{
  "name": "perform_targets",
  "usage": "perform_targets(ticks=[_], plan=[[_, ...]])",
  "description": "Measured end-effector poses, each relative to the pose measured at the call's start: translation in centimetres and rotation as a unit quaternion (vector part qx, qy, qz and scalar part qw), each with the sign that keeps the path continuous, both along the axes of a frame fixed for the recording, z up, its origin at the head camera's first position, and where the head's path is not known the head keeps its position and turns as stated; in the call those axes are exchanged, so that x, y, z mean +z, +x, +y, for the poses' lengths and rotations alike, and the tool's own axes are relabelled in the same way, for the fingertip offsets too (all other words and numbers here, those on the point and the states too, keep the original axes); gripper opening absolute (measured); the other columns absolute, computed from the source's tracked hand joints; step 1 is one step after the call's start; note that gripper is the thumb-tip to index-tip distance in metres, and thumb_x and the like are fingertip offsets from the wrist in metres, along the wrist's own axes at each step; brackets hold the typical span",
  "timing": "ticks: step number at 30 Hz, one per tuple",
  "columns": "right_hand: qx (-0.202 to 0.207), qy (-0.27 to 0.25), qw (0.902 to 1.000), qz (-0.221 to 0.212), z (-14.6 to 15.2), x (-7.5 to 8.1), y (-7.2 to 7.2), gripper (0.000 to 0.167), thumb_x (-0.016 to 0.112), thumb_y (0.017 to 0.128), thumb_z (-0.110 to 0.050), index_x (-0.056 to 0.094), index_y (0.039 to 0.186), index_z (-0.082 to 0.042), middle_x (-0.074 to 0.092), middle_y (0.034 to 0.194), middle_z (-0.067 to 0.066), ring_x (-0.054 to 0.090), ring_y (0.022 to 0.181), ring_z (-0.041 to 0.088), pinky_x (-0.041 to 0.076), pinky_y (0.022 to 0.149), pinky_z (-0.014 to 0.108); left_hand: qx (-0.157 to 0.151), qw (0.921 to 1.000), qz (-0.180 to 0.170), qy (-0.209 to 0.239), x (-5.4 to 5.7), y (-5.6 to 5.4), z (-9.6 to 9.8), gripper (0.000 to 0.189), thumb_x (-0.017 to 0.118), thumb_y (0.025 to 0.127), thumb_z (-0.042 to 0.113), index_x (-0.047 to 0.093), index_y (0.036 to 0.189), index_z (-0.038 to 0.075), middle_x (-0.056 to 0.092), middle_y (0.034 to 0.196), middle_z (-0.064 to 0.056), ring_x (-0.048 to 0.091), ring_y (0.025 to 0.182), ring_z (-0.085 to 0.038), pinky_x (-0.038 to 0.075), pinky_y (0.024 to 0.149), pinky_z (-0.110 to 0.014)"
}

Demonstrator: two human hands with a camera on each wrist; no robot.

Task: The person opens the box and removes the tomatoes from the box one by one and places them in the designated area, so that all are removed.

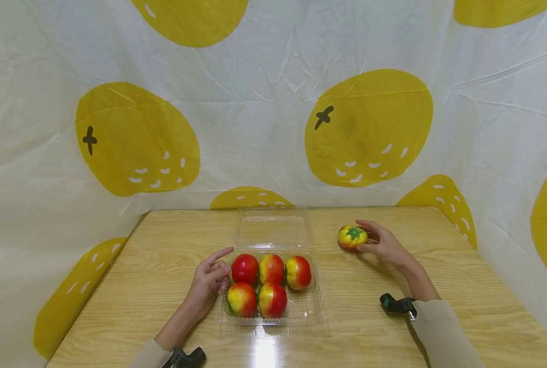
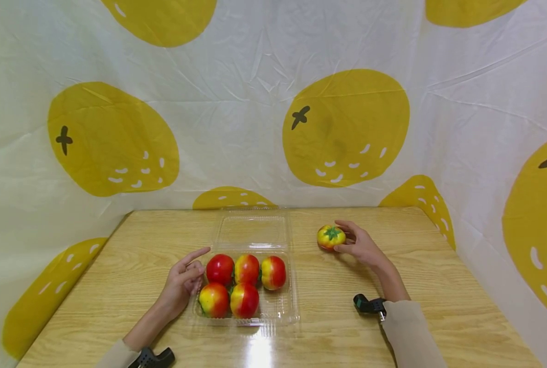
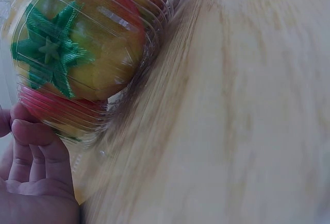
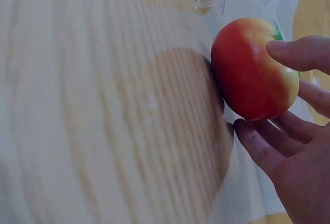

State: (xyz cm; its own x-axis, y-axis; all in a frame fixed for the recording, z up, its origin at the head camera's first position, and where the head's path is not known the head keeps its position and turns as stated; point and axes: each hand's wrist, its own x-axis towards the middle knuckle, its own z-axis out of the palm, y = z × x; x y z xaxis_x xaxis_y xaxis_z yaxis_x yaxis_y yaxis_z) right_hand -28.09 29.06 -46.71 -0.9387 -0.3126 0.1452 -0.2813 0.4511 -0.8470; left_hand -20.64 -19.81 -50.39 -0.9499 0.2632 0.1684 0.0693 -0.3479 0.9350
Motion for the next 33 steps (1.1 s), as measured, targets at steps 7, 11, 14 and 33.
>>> perform_targets(ticks=[7,11,14,33], plan=[[0.007,0.000,0.9999,0.008,0.0,0.6,0.2,0.073,0.071,0.093,-0.003,0.034,0.154,0.009,0.042,0.151,0.039,0.043,0.138,0.058,0.040,0.111,0.068,-0.002,1.0000,0.001,-0.002,0.0,0.0,-0.1,0.051,0.049,0.103,-0.001,0.037,0.152,-0.008,0.061,0.078,0.007,0.052,0.053,-0.005,0.046,0.050,-0.016],[0.012,-0.002,0.9998,0.018,0.1,1.2,0.4,0.072,0.071,0.094,-0.003,0.033,0.154,0.009,0.041,0.151,0.041,0.041,0.139,0.060,0.040,0.110,0.067,0.000,1.0000,-0.004,-0.002,0.0,0.1,-0.1,0.052,0.049,0.103,0.000,0.036,0.152,-0.009,0.061,0.078,0.007,0.052,0.053,-0.005,0.046,0.050,-0.016],[0.016,-0.002,0.9996,0.023,0.2,1.7,0.7,0.072,0.070,0.095,-0.005,0.033,0.155,0.009,0.040,0.151,0.041,0.040,0.140,0.059,0.042,0.109,0.065,0.000,1.0000,-0.004,-0.001,0.0,0.1,-0.1,0.052,0.049,0.103,0.000,0.036,0.152,-0.009,0.061,0.078,0.007,0.052,0.053,-0.005,0.046,0.050,-0.016],[0.004,0.043,0.9962,0.076,-1.1,5.9,2.4,0.072,0.072,0.094,-0.004,0.036,0.156,0.003,0.043,0.154,0.033,0.041,0.141,0.053,0.036,0.112,0.070,0.006,1.0000,-0.001,-0.007,-0.1,-0.1,0.0,0.054,0.049,0.102,-0.001,0.037,0.154,-0.007,0.060,0.076,0.007,0.052,0.052,-0.006,0.044,0.049,-0.015]])
